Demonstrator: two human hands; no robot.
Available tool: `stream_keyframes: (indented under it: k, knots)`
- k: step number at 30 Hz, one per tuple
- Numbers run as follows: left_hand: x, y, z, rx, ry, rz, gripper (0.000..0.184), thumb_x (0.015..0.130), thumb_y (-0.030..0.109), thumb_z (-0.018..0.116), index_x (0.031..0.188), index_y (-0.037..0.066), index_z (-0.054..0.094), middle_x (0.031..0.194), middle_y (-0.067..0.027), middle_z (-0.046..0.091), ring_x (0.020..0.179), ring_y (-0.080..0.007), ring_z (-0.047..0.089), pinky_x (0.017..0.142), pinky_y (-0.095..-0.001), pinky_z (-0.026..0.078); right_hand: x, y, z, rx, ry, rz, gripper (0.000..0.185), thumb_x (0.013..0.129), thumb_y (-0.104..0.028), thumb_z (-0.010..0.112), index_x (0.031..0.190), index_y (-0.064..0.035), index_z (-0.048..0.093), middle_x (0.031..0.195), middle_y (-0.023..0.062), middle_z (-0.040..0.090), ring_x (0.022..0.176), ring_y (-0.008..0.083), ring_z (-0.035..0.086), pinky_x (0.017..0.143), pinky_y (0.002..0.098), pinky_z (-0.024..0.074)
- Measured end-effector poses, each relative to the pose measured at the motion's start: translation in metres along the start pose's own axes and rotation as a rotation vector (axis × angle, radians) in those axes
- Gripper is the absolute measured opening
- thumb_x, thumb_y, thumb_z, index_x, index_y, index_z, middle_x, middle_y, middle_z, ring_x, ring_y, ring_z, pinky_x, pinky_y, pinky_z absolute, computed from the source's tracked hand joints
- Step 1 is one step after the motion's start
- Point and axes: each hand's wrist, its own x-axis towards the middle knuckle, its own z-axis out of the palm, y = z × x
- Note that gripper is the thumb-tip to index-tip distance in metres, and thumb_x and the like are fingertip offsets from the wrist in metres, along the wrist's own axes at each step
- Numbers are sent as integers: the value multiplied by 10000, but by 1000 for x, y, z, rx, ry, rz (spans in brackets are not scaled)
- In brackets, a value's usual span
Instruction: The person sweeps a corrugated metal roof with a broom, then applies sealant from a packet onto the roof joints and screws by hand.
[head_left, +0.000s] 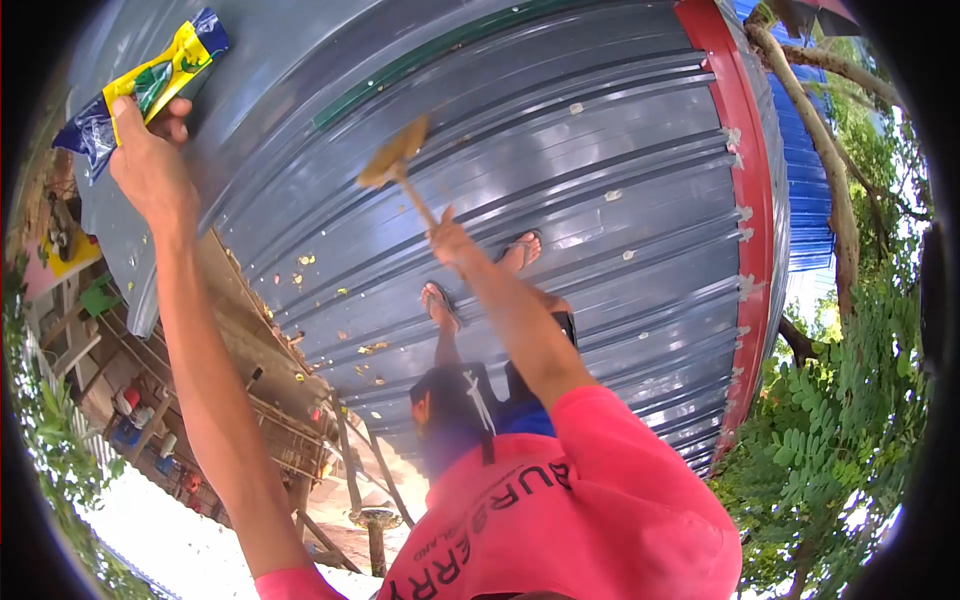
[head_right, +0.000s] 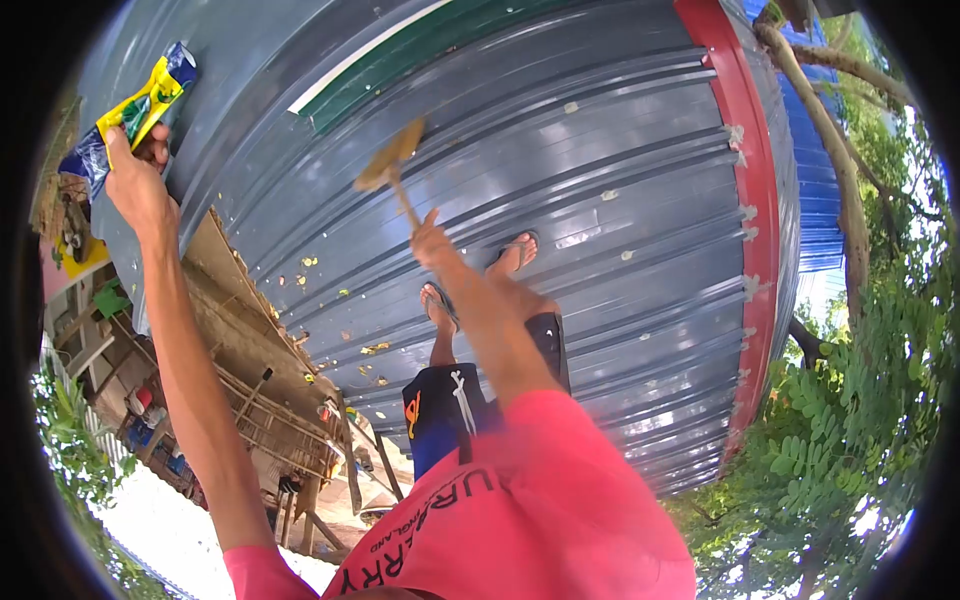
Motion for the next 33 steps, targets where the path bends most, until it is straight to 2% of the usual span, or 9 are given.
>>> stream_keyframes:
  k: [5, 9, 15, 20, 22, 24, 26, 29, 33]
  knots:
    - [-6, 1, -1, 35, -22, 5, 497, 1074, 396, 422, 981, -14, 687, 738, -53, 674, 636, -99, 496, 635, -267, 389, -97, -29, 45, 195, -386, -4, 1021, 1023, -383, 563, 1560, 32, -199, 804, 206, 704, 606, 254, 692, 610, 455, 552]
    - [-4, 0, -2, -67, -64, -13, 468, 1086, 372, 420, 1002, -21, 660, 753, -70, 669, 634, -99, 490, 621, -264, 385, -194, -10, -38, -80, 12, -73, 936, 1029, -372, 546, 1589, 40, -81, 1011, 338, 693, 947, 432, 708, 941, 520, 488]
    - [-1, -1, 0, -127, -79, -2, 457, 1096, 339, 403, 1007, -34, 651, 750, -86, 670, 627, -110, 494, 612, -280, 401, -213, -2, -171, -244, 604, 30, 778, 1043, -255, 489, 1596, -16, -3, 991, 382, 668, 958, 551, 651, 821, 584, 531]
    - [-4, 1, 2, -49, -59, 11, 493, 1078, 362, 406, 929, -34, 659, 739, -81, 681, 628, -104, 488, 611, -291, 399, -147, 11, -136, -365, 544, 113, 826, 1031, -290, 499, 1590, 13, -29, 1056, 374, 669, 996, 530, 662, 862, 561, 551]
    - [-2, 0, 0, -76, -80, 12, 440, 1101, 340, 405, 1065, -26, 647, 779, -80, 673, 643, -107, 479, 623, -270, 389, -100, 19, -66, -420, 365, 87, 822, 1033, -328, 479, 1598, 4, -17, 1102, 360, 672, 1103, 468, 667, 922, 512, 559]
    - [4, -7, 0, -95, -75, 11, 441, 1101, 340, 405, 1066, -26, 649, 781, -79, 673, 641, -106, 476, 622, -269, 388, -35, 30, 17, -95, 74, 74, 909, 1031, -379, 517, 1579, 58, -63, 936, 289, 716, 740, 371, 737, 587, 442, 592]
    - [5, -5, 0, -64, -78, 20, 443, 1101, 341, 404, 1063, -25, 650, 778, -76, 667, 638, -104, 473, 616, -268, 384, -36, 0, 56, 36, -73, 59, 958, 1029, -353, 561, 1574, 56, -113, 790, 201, 708, 540, 246, 651, 441, 367, 501]
    - [-1, -1, -2, -35, -80, -28, 456, 1092, 351, 406, 1022, -27, 652, 760, -75, 667, 632, -105, 473, 618, -275, 390, -102, -34, 54, 168, -348, 20, 1025, 1012, -389, 589, 1574, 33, -156, 768, 192, 676, 539, 221, 637, 588, 380, 554]
    - [2, -5, -4, -76, -83, -3, 487, 1076, 374, 413, 960, -34, 653, 727, -77, 673, 627, -109, 481, 626, -288, 403, -144, -22, 0, -24, -65, -132, 929, 1024, -420, 553, 1617, -50, -58, 838, 242, 701, 581, 282, 667, 627, 412, 564]
